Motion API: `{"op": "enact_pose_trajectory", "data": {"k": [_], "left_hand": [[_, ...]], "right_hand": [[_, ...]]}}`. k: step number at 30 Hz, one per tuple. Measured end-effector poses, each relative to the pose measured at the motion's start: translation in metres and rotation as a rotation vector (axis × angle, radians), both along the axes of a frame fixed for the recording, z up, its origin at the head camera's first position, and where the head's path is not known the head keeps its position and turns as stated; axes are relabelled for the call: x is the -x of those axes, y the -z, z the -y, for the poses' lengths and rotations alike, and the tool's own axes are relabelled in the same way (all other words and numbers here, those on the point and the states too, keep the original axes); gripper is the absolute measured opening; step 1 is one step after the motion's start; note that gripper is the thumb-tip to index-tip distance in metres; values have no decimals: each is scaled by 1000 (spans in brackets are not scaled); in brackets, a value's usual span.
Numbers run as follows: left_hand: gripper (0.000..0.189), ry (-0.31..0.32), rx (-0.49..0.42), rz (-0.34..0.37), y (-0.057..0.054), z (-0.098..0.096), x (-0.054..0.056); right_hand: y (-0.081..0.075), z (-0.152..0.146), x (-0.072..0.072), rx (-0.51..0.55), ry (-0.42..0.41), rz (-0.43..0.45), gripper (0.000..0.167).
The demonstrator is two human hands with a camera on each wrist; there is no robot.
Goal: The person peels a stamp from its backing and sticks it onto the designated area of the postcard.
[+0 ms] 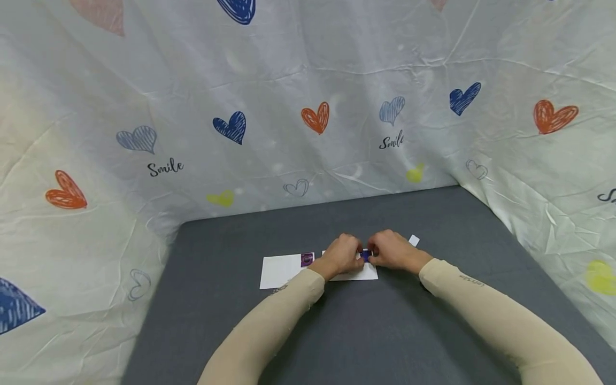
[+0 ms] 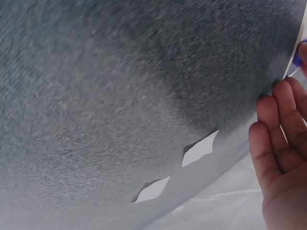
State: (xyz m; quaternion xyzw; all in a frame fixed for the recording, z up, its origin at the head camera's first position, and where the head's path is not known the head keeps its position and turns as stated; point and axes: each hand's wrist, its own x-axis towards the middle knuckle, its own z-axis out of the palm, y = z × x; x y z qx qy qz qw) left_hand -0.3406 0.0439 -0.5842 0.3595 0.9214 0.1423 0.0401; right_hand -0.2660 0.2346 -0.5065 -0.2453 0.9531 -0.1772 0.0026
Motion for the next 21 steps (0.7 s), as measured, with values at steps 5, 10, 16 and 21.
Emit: {"op": "enact_pose_trajectory", "data": {"k": [5,10,16,21], "left_hand": [[19,-28,5,-4,5,-3,-3],[23,-36,16,-24,7,-1,-5],[23,-29,18,-54,5,4,-8],[21,-17,-33,-91,-12,16,-22]], "right_hand": [[-3,-3,-1,-16,-25,8,16],[-3,-2,1,-40,-55,1,15],[-5,2,1,-84,-97,-37,11],[-4,4,1,-90,-129,-90,11]]}}
